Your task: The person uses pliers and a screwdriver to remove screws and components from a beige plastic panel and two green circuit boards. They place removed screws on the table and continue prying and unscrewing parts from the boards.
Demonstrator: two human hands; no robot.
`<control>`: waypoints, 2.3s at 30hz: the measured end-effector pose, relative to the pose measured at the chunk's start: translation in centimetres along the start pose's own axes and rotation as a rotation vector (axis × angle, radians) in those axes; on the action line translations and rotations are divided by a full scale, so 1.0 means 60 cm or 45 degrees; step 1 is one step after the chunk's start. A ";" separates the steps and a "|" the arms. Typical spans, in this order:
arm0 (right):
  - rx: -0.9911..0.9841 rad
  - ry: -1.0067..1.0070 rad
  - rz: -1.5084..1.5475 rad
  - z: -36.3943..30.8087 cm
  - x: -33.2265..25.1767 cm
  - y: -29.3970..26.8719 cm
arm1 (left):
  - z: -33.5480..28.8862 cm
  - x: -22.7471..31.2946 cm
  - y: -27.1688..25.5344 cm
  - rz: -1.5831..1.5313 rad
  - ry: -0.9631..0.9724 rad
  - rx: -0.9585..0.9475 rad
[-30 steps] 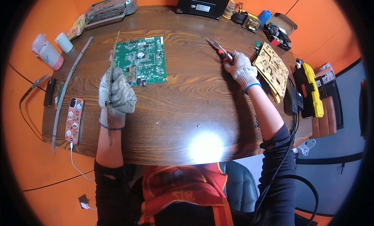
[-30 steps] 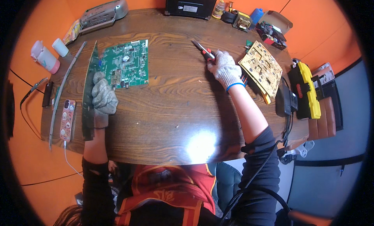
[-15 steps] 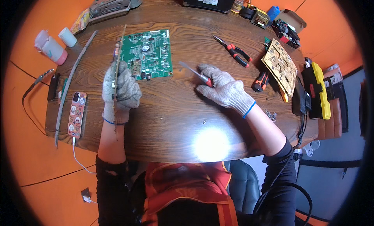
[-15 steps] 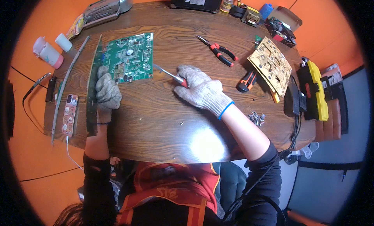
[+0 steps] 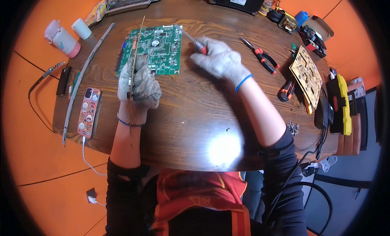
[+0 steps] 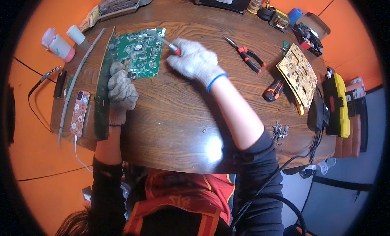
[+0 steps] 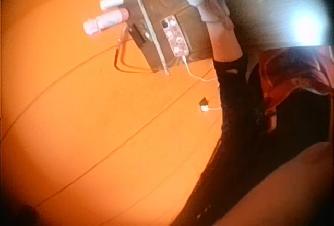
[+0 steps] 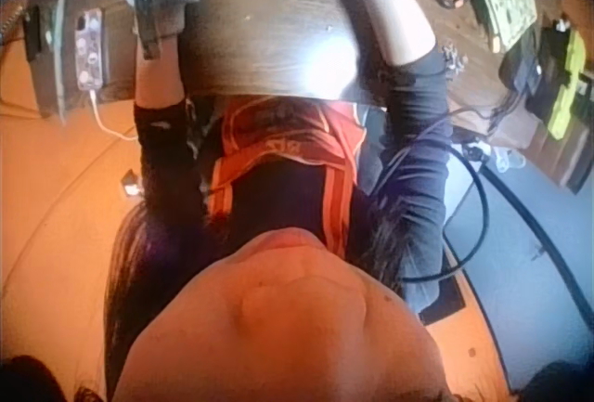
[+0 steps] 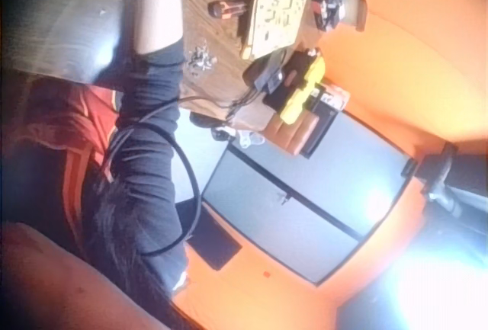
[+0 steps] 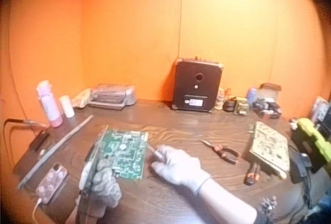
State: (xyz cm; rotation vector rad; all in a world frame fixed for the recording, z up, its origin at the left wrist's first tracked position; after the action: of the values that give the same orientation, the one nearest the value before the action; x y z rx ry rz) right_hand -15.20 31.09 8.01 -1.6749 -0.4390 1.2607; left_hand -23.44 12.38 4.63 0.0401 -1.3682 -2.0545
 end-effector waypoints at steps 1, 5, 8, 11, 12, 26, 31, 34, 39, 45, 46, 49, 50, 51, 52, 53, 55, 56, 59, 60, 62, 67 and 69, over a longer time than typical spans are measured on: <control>-0.093 -0.027 0.003 0.011 0.001 0.001 | 0.002 -0.003 0.000 -0.253 -0.045 0.038; -0.371 -0.330 -0.157 -0.008 -0.001 0.014 | 0.010 -0.001 0.015 -0.169 -0.056 0.077; -0.485 -0.675 -0.020 -0.086 0.002 0.018 | 0.009 -0.004 0.019 -0.126 -0.043 0.197; -0.410 -0.865 0.153 -0.169 0.013 0.003 | 0.006 -0.006 0.015 -0.124 -0.023 0.282; -0.316 -0.957 0.389 -0.191 0.007 -0.009 | 0.009 -0.007 0.012 -0.166 -0.046 0.267; 0.432 0.583 2.550 -0.227 0.012 0.129 | 0.003 0.016 -0.010 -0.339 -0.037 0.249; 0.848 0.522 2.380 -0.294 0.163 0.040 | 0.011 0.009 -0.009 -0.247 -0.155 0.229; 0.978 0.430 2.400 -0.335 0.236 -0.007 | 0.009 0.009 -0.010 -0.200 -0.185 0.192; 1.016 0.470 1.997 -0.376 0.227 -0.063 | 0.015 -0.018 0.007 -0.087 -0.295 0.089; 0.528 0.572 2.162 -0.384 0.121 0.006 | -0.003 -0.041 -0.010 0.566 -0.242 0.404; 0.542 0.625 2.174 -0.386 0.129 0.005 | -0.014 -0.038 -0.028 0.609 -0.214 0.625; 0.896 0.543 1.950 -0.384 0.166 -0.028 | -0.024 -0.046 -0.050 0.730 -0.361 0.755; 0.955 0.552 1.724 -0.387 0.173 -0.045 | -0.018 -0.056 -0.042 0.824 -0.417 0.575; 0.947 0.485 1.575 -0.386 0.167 -0.057 | -0.014 -0.064 -0.038 0.899 -0.471 0.501; 0.925 0.433 1.444 -0.387 0.154 -0.065 | -0.018 -0.066 -0.036 1.077 -0.481 0.536; 0.825 0.487 1.311 -0.384 0.143 -0.068 | -0.019 -0.071 -0.024 1.050 -0.475 0.503; 0.743 0.483 0.694 -0.376 0.106 -0.084 | -0.027 -0.081 -0.003 1.153 -0.391 0.596; 0.757 0.422 0.425 -0.367 0.083 -0.091 | -0.032 -0.083 0.003 1.204 -0.382 0.707; 0.572 0.387 0.270 -0.350 0.045 -0.097 | -0.036 -0.096 0.032 1.067 -0.345 0.770; 0.532 0.421 0.279 -0.346 0.040 -0.097 | -0.036 -0.099 0.034 1.062 -0.448 0.815; 0.510 0.478 0.285 -0.344 0.036 -0.099 | -0.025 -0.109 0.046 0.929 -0.549 0.697; 0.510 0.362 0.244 -0.353 0.024 -0.104 | -0.021 -0.119 0.059 0.851 -0.580 0.575; 0.516 0.299 0.216 -0.357 0.020 -0.102 | -0.023 -0.123 0.058 0.821 -0.573 0.559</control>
State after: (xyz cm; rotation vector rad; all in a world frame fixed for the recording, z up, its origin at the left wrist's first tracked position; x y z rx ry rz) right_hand 5.67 24.80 12.69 -1.5056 0.0998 1.1625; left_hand -15.43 14.39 4.53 -0.6253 -1.7863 -1.2416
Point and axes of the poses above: each hand's wrist, its own z-axis towards the middle knuckle, its own y-axis out of the palm, x = y × z, the point moved 6 cm from there along z, towards the middle knuckle, and after that the axes turned 2 degrees about x, right-handed, at the moved point
